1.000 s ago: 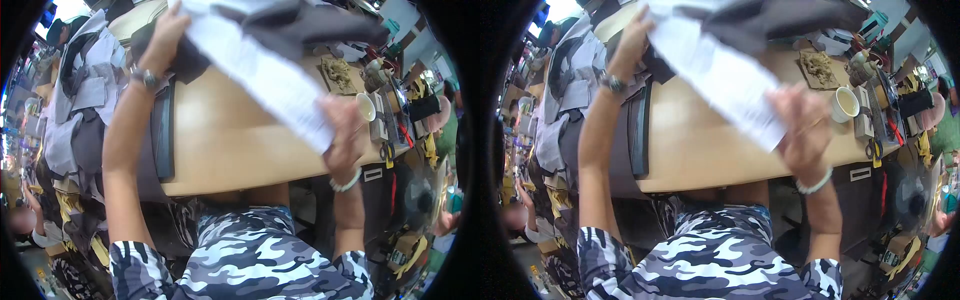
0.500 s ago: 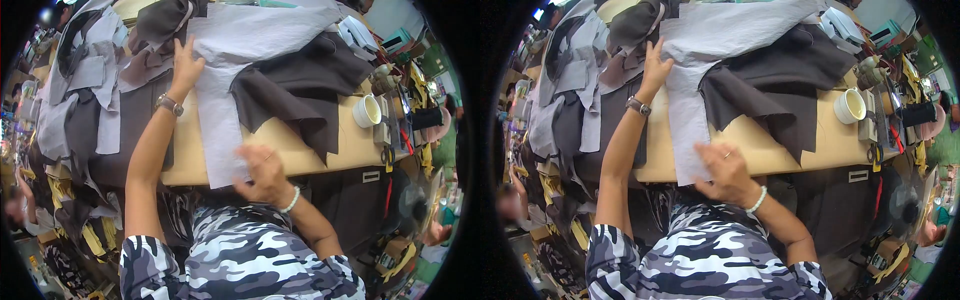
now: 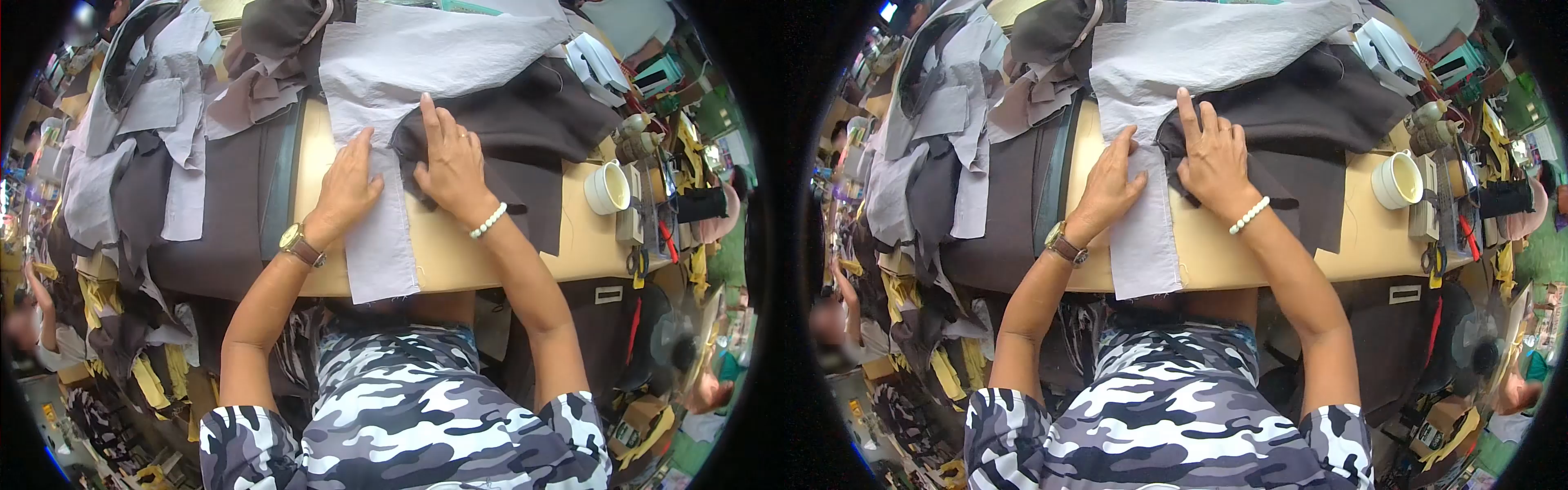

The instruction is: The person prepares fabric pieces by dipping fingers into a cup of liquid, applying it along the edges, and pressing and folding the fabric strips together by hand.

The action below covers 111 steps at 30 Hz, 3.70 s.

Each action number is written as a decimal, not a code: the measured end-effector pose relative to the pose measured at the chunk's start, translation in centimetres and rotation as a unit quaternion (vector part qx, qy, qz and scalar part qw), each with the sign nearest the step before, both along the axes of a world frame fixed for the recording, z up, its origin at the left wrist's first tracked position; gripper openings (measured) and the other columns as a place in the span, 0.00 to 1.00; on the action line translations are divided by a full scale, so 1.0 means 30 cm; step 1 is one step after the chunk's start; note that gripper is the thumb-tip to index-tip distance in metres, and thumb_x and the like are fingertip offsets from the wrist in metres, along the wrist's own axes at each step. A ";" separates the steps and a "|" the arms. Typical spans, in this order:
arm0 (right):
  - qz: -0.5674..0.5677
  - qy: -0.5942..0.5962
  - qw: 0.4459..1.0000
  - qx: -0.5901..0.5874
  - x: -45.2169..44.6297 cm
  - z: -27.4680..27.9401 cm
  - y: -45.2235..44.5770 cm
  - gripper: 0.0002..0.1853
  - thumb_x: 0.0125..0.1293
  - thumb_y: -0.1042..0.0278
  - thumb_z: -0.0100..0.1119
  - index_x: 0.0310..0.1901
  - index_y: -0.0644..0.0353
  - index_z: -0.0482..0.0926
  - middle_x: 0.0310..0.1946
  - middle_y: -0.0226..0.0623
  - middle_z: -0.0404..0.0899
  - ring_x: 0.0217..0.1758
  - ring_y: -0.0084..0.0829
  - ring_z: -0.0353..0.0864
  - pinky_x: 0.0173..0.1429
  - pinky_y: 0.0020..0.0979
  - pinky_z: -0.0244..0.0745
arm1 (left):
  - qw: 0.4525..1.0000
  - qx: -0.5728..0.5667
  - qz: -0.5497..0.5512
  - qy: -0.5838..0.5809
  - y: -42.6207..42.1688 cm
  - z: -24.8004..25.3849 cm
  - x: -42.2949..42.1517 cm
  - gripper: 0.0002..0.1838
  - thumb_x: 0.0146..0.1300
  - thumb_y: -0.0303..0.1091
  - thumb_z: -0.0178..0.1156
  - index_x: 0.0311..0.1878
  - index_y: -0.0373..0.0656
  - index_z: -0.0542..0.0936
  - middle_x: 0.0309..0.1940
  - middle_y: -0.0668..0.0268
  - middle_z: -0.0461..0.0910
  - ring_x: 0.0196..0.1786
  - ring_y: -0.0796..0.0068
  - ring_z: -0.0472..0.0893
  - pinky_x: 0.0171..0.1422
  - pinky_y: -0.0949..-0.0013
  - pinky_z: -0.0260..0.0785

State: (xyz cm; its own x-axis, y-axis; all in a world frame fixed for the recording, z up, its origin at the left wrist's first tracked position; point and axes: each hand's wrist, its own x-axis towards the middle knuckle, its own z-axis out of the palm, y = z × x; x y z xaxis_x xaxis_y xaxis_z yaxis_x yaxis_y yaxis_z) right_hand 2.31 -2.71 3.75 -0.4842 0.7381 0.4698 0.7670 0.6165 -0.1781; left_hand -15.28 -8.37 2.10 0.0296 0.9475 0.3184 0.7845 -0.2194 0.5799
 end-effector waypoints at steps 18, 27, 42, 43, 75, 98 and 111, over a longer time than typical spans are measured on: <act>0.121 0.017 0.993 0.000 0.108 -0.017 0.127 0.56 0.43 0.66 0.68 0.73 0.57 0.43 0.55 0.47 0.69 0.53 0.44 0.72 0.57 0.41 0.66 | 0.863 -0.031 -0.317 0.392 0.178 0.158 0.007 0.23 0.41 0.26 0.61 0.47 0.41 0.76 0.55 0.61 0.70 0.68 0.61 0.62 0.74 0.41 0.46; -0.090 -0.178 0.973 0.113 0.331 0.055 0.248 0.58 0.40 0.76 0.69 0.74 0.47 0.44 0.65 0.47 0.60 0.63 0.48 0.64 0.64 0.56 0.59 | 0.861 -0.027 -0.359 0.359 0.247 0.152 -0.025 0.34 0.36 0.31 0.64 0.54 0.34 0.73 0.59 0.55 0.68 0.63 0.62 0.67 0.59 0.63 0.64; -0.028 0.008 0.991 0.127 0.511 0.133 0.323 0.64 0.39 0.50 0.75 0.73 0.60 0.42 0.70 0.50 0.53 0.74 0.44 0.54 0.62 0.45 0.64 | 0.837 -0.144 -0.398 0.348 0.309 0.227 -0.004 0.47 0.34 0.30 0.68 0.66 0.41 0.63 0.54 0.58 0.70 0.57 0.58 0.71 0.58 0.62 0.67; -0.064 -0.018 0.990 0.121 0.591 0.163 0.275 0.61 0.40 0.47 0.74 0.73 0.57 0.47 0.70 0.51 0.55 0.74 0.45 0.54 0.65 0.45 0.61 | 0.835 -0.144 -0.395 0.354 0.315 0.219 -0.006 0.47 0.35 0.30 0.68 0.66 0.40 0.63 0.54 0.58 0.70 0.57 0.58 0.70 0.58 0.62 0.67; -0.137 -0.003 0.991 -0.002 0.692 0.219 -0.050 0.14 0.47 0.86 0.47 0.32 0.59 0.81 0.52 0.45 0.75 0.60 0.46 0.71 0.62 0.46 0.64 | 0.868 -0.383 -0.316 0.019 0.514 0.191 -0.013 0.29 0.67 0.51 0.41 0.67 0.50 0.70 0.45 0.61 0.78 0.46 0.70 0.75 0.51 0.68 0.70; 0.153 0.111 0.974 -0.126 -0.044 -0.044 0.061 0.21 0.51 0.86 0.48 0.46 0.58 0.80 0.45 0.42 0.74 0.47 0.43 0.76 0.51 0.39 0.71 | 0.874 -0.286 -0.384 -0.082 0.491 0.073 -0.082 0.34 0.49 0.21 0.58 0.65 0.38 0.69 0.47 0.58 0.81 0.48 0.69 0.78 0.56 0.69 0.69; 0.188 -0.042 0.979 0.068 -0.019 -0.002 0.060 0.15 0.54 0.73 0.57 0.45 0.56 0.81 0.44 0.37 0.74 0.45 0.36 0.76 0.51 0.37 0.71 | 0.867 -0.273 -0.402 -0.111 0.494 0.054 -0.090 0.31 0.51 0.20 0.56 0.63 0.34 0.70 0.48 0.57 0.80 0.51 0.68 0.77 0.59 0.69 0.67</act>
